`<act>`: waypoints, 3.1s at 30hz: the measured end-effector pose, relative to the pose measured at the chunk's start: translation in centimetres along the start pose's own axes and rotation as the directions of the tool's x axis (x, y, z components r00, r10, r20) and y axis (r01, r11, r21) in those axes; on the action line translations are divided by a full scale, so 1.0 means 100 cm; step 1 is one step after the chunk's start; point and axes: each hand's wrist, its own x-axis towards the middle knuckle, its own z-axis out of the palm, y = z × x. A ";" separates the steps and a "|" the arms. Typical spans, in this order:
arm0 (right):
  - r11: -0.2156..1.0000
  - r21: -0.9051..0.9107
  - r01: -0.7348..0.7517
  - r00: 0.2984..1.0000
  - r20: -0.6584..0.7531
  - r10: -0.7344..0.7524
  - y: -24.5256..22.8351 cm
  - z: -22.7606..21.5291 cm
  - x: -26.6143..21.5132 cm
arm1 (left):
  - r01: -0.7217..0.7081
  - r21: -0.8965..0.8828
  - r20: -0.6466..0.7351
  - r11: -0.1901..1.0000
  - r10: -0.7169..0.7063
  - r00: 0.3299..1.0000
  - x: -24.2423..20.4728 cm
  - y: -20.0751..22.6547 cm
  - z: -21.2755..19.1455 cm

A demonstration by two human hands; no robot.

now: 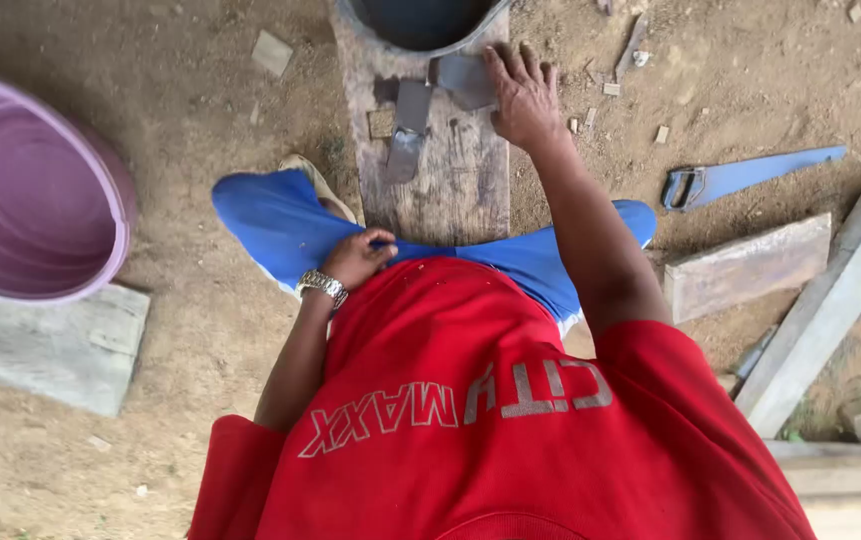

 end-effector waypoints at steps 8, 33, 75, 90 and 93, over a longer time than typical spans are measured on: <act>0.951 0.100 -0.294 0.936 0.230 0.265 -0.014 0.003 -0.009 | -0.114 0.446 -0.547 0.888 0.371 0.750 0.058 0.042 0.006; 0.867 0.188 -0.461 0.863 0.324 0.388 -0.066 0.000 -0.034 | 0.022 0.221 -0.649 0.975 0.130 0.750 0.043 0.044 0.018; -0.498 0.864 -0.078 0.791 0.357 0.496 -0.062 -0.012 -0.199 | -0.083 0.376 -0.625 0.923 0.318 0.712 0.180 0.152 0.077; -0.487 0.873 0.013 0.783 0.294 0.548 -0.057 0.021 -0.197 | -0.132 0.119 -0.714 0.984 0.177 0.677 0.182 0.107 0.054; -0.518 0.855 0.025 0.779 0.308 0.546 -0.066 0.006 -0.200 | -0.239 0.203 -0.783 0.950 0.304 0.543 0.200 0.070 0.047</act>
